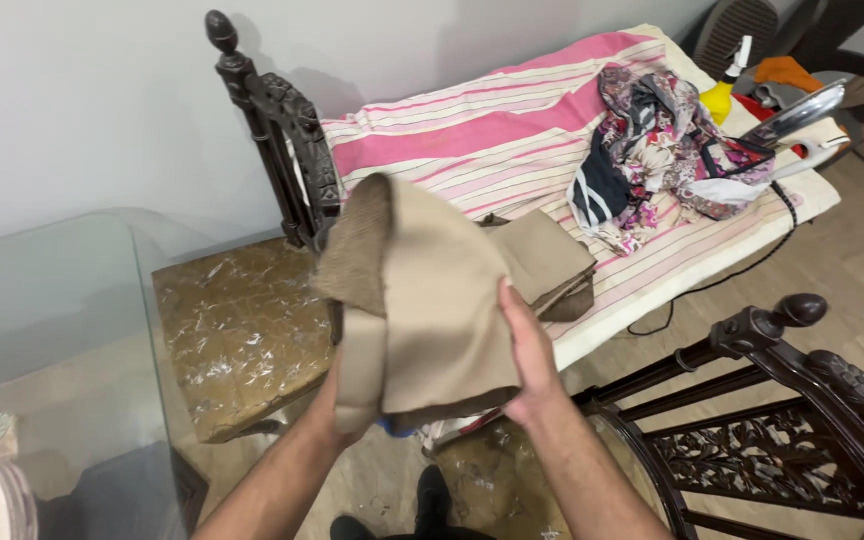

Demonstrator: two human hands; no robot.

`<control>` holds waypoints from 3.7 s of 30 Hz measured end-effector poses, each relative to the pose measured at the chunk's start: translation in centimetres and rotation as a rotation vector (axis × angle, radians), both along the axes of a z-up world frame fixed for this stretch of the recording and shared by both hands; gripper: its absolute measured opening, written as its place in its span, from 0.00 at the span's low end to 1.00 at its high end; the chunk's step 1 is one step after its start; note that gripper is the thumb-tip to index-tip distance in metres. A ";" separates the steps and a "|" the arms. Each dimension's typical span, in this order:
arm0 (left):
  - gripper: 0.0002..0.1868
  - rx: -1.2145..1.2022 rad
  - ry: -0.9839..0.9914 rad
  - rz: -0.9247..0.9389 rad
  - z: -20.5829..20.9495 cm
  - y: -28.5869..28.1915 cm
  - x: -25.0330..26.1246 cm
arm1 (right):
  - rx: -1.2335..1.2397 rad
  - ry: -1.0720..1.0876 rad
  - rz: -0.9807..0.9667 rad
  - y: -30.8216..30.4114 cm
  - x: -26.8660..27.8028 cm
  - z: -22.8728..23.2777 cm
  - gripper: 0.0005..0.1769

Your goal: The person is wiping down and arranging table mats on a dining table.

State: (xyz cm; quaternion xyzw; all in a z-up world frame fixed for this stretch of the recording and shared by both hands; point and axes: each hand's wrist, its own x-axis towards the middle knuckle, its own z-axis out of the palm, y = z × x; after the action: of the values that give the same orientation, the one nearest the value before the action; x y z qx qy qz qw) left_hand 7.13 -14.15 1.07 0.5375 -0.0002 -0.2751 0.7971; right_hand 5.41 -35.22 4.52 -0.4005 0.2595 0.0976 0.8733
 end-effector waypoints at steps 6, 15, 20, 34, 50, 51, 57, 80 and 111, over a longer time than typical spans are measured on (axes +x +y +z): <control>0.20 -0.243 -0.021 0.452 0.5 5.2 -0.4 | -0.416 -0.234 0.254 4.7 -0.4 0.5 0.45; 0.14 0.081 -0.139 0.565 12.7 9.5 -4.0 | -0.050 -0.310 0.633 13.5 -3.2 1.1 0.26; 0.17 0.108 0.045 0.755 11.5 15.0 -5.4 | -0.099 -0.147 0.496 16.2 -2.8 -2.0 0.18; 0.24 -0.033 0.107 0.773 3.1 23.7 -8.2 | -0.309 -0.101 0.389 14.7 -2.3 1.6 0.25; 0.25 -0.083 0.244 0.390 0.4 11.1 -4.6 | -0.481 -0.058 -0.239 1.9 -0.1 0.4 0.21; 0.26 -0.086 0.249 0.367 0.4 10.2 -4.4 | -0.429 -0.108 -0.322 0.8 0.3 -0.2 0.19; 0.26 -0.090 0.289 0.226 0.2 5.2 -3.2 | -0.301 -0.114 -0.430 -3.8 2.0 -1.0 0.21; 0.22 -0.049 0.060 0.150 5.1 -0.4 -1.6 | -0.691 0.212 -0.282 -6.8 1.9 -5.5 0.45; 0.13 0.150 -0.104 0.909 8.2 26.4 -12.8 | -0.953 -1.060 0.648 28.9 -5.5 3.8 0.10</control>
State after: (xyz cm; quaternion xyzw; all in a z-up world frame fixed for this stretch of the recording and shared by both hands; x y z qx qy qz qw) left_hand -5.68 12.21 9.29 0.5525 0.2153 0.1306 0.7946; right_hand -0.10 -6.36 8.30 -0.7811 -0.3081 0.0216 0.5427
